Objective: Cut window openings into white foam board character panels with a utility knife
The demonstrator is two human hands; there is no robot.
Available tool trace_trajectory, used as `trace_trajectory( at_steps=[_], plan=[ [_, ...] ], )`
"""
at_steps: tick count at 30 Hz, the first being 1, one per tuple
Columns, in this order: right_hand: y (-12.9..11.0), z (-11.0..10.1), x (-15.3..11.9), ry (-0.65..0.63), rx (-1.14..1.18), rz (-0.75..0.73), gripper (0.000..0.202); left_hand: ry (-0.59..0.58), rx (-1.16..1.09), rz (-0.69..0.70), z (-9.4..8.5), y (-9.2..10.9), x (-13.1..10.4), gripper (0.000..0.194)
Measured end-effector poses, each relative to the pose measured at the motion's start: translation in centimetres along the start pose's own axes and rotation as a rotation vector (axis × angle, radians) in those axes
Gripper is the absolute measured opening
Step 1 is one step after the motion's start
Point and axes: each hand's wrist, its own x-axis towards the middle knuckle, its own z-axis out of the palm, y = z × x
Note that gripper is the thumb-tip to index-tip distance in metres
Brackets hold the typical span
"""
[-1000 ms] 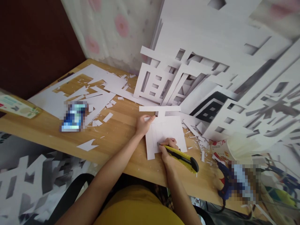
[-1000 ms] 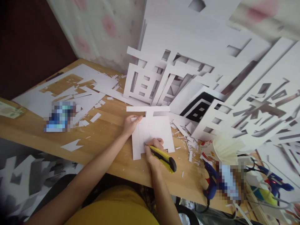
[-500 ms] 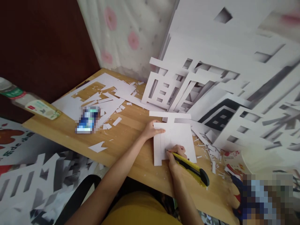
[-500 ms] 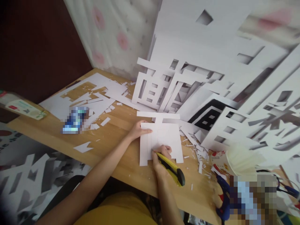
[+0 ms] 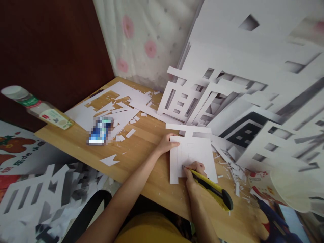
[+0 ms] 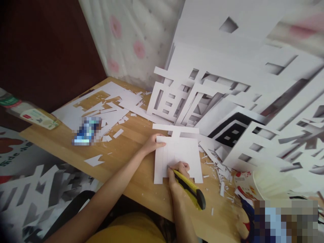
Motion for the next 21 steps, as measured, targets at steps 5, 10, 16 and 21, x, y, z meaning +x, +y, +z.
trace_trajectory(
  at_steps=[5, 10, 16, 21],
  plan=[
    [-0.4, -0.3, -0.1, -0.017, 0.016, -0.007, 0.015, -0.024, -0.021, 0.022, 0.2, -0.6, 0.3, 0.031],
    [-0.4, -0.4, -0.4, 0.012, 0.041, -0.012, 0.017, -0.031, -0.016, 0.010, 0.2, -0.7, 0.5, 0.032],
    [0.0, 0.3, -0.3, 0.090, 0.107, -0.068, 0.021, -0.038, 0.001, 0.001, -0.1, -0.5, 0.3, 0.030],
    [0.5, 0.8, -0.5, 0.125, 0.138, -0.057, 0.023, -0.056, 0.008, 0.007, -0.4, -0.3, 0.1, 0.030]
  ],
)
